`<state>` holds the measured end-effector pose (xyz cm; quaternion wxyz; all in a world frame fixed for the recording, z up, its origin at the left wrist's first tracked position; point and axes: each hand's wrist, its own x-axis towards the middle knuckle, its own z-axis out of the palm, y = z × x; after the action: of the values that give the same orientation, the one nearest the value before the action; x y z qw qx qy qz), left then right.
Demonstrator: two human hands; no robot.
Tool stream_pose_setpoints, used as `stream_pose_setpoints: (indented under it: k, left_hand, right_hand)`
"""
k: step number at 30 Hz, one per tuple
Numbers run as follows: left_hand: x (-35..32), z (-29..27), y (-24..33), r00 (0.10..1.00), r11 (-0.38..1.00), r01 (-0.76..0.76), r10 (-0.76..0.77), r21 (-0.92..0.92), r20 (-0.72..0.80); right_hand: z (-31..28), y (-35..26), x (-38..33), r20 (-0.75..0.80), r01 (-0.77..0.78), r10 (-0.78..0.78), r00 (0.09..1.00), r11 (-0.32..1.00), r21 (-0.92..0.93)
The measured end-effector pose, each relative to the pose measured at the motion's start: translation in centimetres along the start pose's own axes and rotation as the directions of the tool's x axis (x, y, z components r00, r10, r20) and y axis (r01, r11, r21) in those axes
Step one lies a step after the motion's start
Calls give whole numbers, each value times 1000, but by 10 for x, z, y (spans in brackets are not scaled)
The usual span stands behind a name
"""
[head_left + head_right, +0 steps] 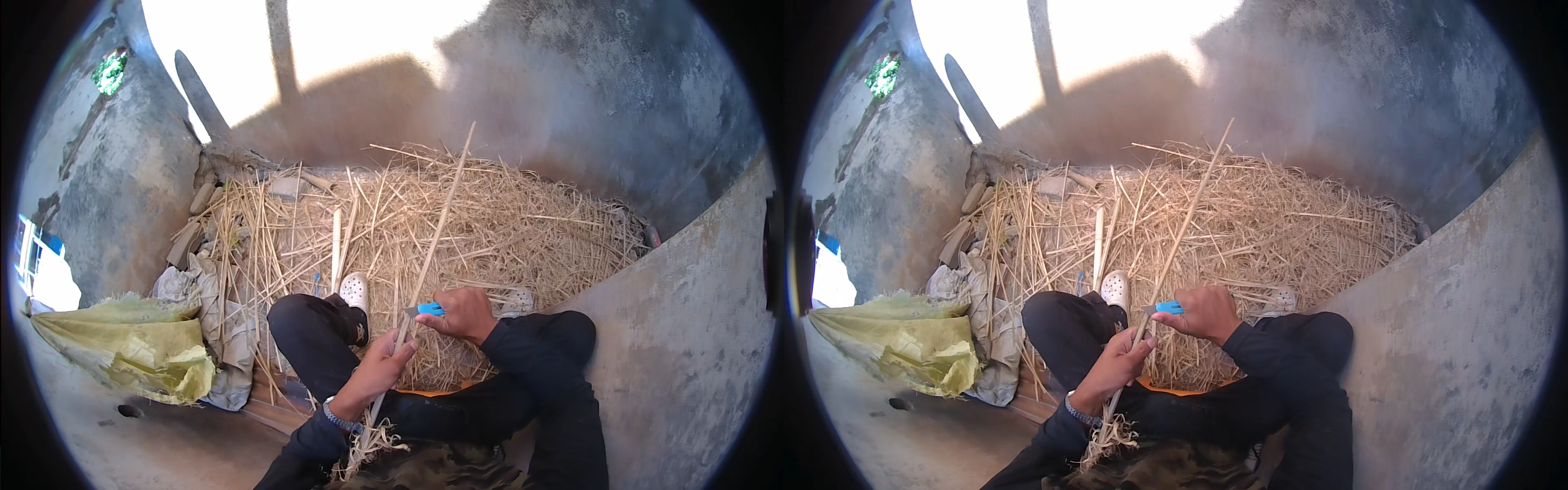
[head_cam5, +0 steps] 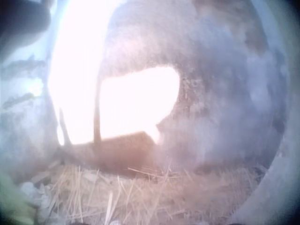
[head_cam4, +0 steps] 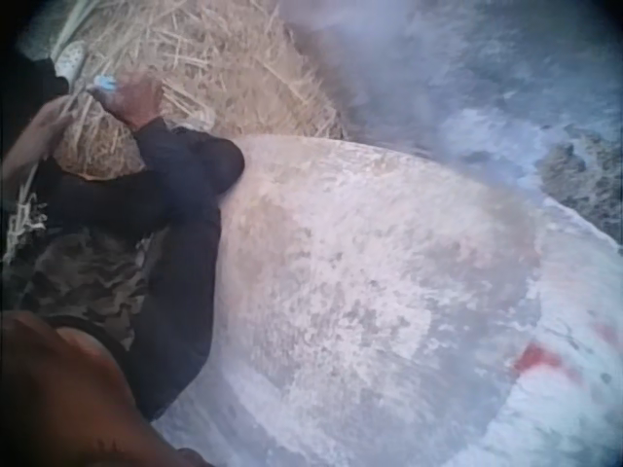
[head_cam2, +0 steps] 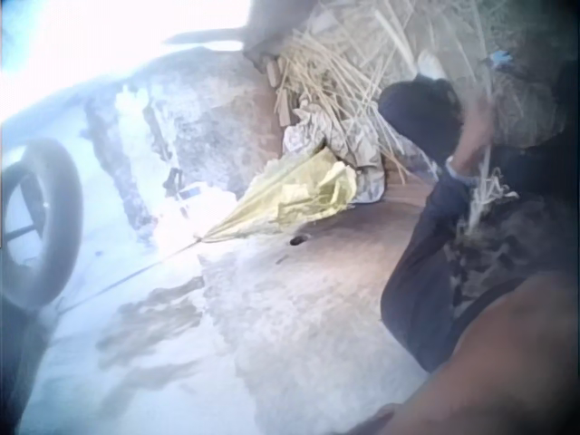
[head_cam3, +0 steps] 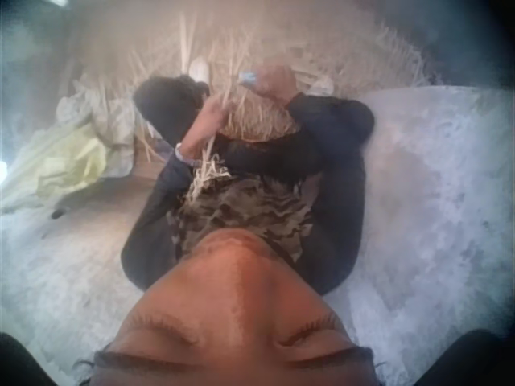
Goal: The person sits on a straw-covered floor and uses a small blue knife to shave the surface of a long, thin wooden stick. They hold the stick with their left hand and scrape it with the knife in their right hand, creating wood shavings that fall onto the straw.
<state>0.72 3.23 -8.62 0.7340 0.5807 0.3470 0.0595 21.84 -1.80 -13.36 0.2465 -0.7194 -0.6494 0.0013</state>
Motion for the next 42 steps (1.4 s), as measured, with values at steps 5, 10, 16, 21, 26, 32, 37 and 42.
stream_pose_setpoints:
  k: [5, 10, 16, 21, 26, 32, 37, 42]
  left_hand:
    - [11, 4, -13, 989, 983, -151, 149, 107, 21]
    - [7, 0, -23, 976, 964, -214, 204, 157, 79]
    - [4, 8, -33, 958, 939, -279, 259, 202, 123]
    - [1, 12, -31, 975, 963, -208, 190, 169, 118]
    - [8, 12, -24, 968, 972, -213, 195, 102, 161]
    - [-10, 5, -5, 990, 995, -46, 34, 89, 138]
    - [-12, -5, -7, 986, 985, 93, -71, -145, 148]
    - [8, -4, 6, 971, 908, 137, -43, -397, 237]
  right_hand:
    - [9, 33, 11, -157, 77, -91, 983, 992, -96]
    - [6, 80, 31, -217, 0, -42, 975, 982, -189]
    - [-12, 143, 41, -207, -97, 24, 978, 932, -350]
    - [-23, 140, 49, -214, -280, 223, 951, 914, -293]
    - [-27, 147, 45, 313, -552, 455, 834, 699, 455]
    - [-47, 122, 49, 817, -823, 122, 564, 4, 568]
    - [-20, 73, 39, 144, -309, 279, 949, 912, 269]
    - [-21, -3, 2, 94, -19, 7, 996, 992, 122]
